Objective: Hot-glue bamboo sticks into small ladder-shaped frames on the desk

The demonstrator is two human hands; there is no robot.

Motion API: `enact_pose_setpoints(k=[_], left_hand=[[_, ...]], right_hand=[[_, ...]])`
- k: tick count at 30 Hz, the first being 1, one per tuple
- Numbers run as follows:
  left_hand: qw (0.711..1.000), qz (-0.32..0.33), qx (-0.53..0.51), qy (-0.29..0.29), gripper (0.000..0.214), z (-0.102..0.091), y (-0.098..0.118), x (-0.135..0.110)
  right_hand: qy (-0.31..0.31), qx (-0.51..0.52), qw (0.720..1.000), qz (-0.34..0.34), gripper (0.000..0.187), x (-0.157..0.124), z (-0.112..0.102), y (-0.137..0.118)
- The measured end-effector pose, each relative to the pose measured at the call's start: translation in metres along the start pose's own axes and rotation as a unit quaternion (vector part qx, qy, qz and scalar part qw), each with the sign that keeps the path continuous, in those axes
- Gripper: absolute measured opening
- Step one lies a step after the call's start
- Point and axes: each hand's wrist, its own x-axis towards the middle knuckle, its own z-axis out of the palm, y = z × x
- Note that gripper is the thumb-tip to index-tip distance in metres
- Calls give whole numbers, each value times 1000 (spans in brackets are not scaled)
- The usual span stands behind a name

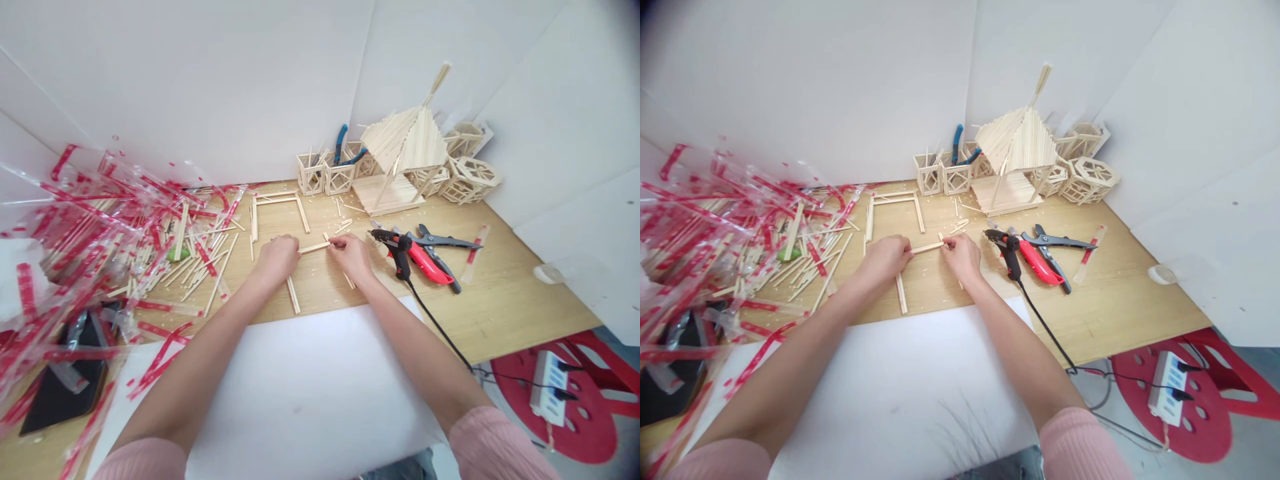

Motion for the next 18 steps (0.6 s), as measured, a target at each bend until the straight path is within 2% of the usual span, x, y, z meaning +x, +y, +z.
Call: enact_pose_setpoints(k=[3, 8, 18], left_hand=[[1000, -6, 3, -1, 23, 1, 1, 0], [1000, -6, -1, -3, 24, -1, 2, 0], [1000, 5, -2, 6, 21, 0, 2, 0]], right_hand=[[16, 8, 1000, -13, 26, -1, 3, 1], [17, 5, 1000, -1, 17, -3, 5, 0], [11, 13, 1000, 14, 16, -2, 4, 0]])
